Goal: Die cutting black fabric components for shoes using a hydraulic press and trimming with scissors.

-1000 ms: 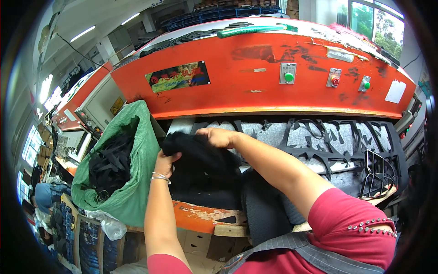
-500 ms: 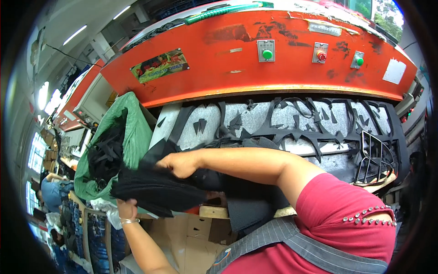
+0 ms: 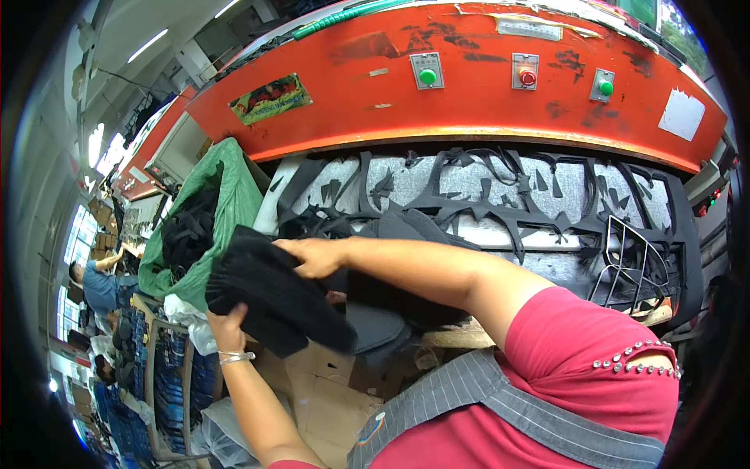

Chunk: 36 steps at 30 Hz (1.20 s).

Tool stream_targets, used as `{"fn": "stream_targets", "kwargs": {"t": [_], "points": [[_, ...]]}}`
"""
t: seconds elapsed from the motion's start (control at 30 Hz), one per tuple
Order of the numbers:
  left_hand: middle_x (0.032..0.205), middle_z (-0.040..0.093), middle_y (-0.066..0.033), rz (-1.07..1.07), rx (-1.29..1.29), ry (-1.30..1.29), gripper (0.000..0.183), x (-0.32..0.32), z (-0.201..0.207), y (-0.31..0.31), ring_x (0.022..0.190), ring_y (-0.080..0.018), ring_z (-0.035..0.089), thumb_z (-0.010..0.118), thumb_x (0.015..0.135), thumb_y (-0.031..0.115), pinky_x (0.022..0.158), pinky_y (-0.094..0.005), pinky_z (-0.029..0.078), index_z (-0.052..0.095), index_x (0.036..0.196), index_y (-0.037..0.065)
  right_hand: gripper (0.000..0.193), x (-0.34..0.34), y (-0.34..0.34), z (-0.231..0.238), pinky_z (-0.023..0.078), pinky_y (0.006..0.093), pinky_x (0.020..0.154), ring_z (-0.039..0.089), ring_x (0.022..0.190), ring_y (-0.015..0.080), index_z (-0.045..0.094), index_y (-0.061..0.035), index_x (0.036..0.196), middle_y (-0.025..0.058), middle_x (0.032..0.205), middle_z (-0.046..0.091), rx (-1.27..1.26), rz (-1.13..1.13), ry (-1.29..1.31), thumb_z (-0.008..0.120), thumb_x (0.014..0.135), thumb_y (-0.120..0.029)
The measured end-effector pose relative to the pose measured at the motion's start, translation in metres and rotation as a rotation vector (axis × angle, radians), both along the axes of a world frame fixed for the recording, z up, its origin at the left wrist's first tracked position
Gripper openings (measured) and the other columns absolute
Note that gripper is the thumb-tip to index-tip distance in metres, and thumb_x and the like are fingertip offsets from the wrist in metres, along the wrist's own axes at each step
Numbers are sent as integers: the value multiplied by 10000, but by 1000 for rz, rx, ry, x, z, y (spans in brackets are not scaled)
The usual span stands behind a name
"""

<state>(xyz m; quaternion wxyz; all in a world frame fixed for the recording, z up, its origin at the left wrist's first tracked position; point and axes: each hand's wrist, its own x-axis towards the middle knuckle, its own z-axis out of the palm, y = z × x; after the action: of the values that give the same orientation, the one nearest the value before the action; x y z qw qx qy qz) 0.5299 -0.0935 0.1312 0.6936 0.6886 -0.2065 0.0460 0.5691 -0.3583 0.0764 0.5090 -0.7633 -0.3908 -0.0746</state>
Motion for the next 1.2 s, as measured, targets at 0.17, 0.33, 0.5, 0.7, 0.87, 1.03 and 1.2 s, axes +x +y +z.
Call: {"fn": "stream_targets", "kwargs": {"t": [0.17, 0.33, 0.5, 0.7, 0.87, 1.03, 1.2], "points": [[1112, 612, -144, 605, -211, -6, 459, -32, 7, 82, 934, -232, 625, 736, 796, 122, 834, -342, 521, 550, 1166, -75, 457, -9, -33, -43, 414, 415, 967, 546, 1143, 332, 620, -46, 1169, 180, 1172, 611, -1041, -132, 302, 514, 902, -401], [1057, 631, -152, 891, -172, -36, 445, -87, 54, 140, 833, -209, 647, 750, 798, 222, 723, -316, 577, 594, 1061, -101, 340, 8, -37, -71, 451, 407, 895, 603, 1031, 317, 669, -60, 1065, 134, 1067, 659, -968, -154, 165, 517, 886, -306], [1215, 567, -116, 748, 247, -73, 505, -130, 76, 151, 1052, -204, 570, 709, 806, 97, 913, -300, 458, 504, 1244, -46, 368, -5, -29, -25, 458, 394, 924, 602, 1045, 322, 657, -109, 1108, 139, 1110, 646, -433, -369, 246, 592, 845, -359], [1177, 568, -138, 171, -98, 77, 487, -123, 92, 44, 1047, -259, 588, 597, 793, 88, 929, -362, 477, 473, 1247, -39, 417, -38, -85, 52, 482, 317, 843, 617, 941, 163, 634, -13, 1110, 102, 1005, 681, 95, -325, 266, 615, 894, -370], [1130, 602, -174, -354, -269, 323, 473, -89, 103, -61, 970, -254, 638, 562, 822, 142, 874, -364, 520, 469, 1237, -66, 436, -103, -148, 98, 442, 306, 863, 598, 976, 158, 585, -48, 1186, 74, 1082, 644, 267, -379, 402, 544, 932, -400], [1196, 529, -156, -575, -130, 465, 675, -48, 58, -149, 974, -228, 617, 608, 816, 77, 808, -365, 538, 278, 1402, 27, 523, -157, -194, 86, 448, 326, 785, 561, 923, 130, 565, -73, 1211, 31, 987, 615, 243, -617, 507, 495, 924, -505], [1329, 456, -177, -181, 529, 717, 882, -14, -63, -145, 1189, -262, 467, 705, 758, 463, 981, -361, 381, 267, 1443, 122, 921, -199, -206, 17, 408, 498, 944, 414, 1275, 338, 424, -45, 1366, 194, 1368, 453, -62, -763, 951, 406, 799, -772]]}}
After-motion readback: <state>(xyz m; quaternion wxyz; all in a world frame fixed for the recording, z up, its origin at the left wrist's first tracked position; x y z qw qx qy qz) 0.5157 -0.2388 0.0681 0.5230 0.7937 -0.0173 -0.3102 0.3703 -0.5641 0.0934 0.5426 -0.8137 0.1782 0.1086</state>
